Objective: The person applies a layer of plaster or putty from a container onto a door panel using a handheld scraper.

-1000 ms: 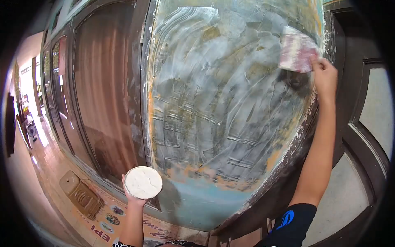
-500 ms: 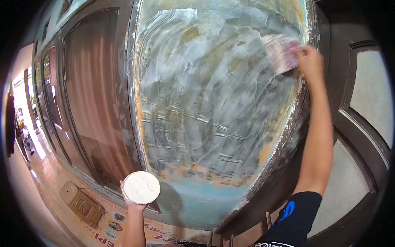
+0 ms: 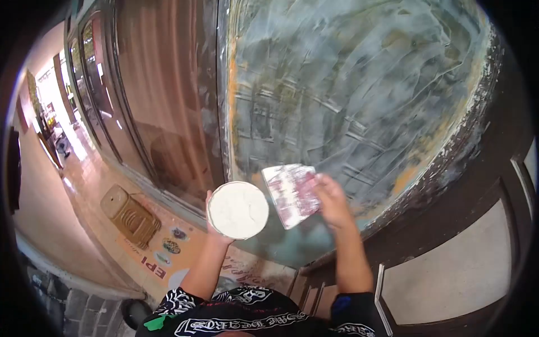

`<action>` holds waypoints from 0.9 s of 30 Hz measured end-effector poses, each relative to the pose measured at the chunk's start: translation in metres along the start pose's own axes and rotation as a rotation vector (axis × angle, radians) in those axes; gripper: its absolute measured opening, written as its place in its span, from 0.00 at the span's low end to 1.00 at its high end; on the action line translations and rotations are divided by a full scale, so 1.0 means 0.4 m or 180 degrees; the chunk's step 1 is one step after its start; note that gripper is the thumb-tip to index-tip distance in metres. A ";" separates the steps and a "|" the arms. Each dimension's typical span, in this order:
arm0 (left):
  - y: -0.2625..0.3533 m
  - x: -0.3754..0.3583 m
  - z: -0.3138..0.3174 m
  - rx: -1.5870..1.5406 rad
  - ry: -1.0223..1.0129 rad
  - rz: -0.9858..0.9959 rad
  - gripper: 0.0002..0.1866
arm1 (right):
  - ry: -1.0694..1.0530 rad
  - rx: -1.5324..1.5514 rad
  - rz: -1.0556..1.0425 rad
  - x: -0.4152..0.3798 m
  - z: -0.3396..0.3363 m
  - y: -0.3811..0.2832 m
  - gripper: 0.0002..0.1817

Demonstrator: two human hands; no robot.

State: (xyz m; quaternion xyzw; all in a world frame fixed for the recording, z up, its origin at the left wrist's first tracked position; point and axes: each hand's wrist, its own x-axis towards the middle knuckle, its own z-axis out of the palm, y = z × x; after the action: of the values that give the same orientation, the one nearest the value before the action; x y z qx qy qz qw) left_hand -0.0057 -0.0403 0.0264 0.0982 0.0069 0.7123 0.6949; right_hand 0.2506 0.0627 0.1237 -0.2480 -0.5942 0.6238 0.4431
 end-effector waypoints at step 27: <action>0.080 -0.166 -0.134 -0.0302 0.0160 -0.0813 0.39 | 0.0860 0.0140 0.1288 0.106 0.200 0.450 0.08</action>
State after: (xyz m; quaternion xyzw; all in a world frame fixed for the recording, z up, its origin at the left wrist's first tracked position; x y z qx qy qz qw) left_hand -0.0442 -0.1005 -0.0301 0.0457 0.0031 0.6199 0.7834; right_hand 0.1168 0.0745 -0.0265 -0.4334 -0.4540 0.6738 0.3899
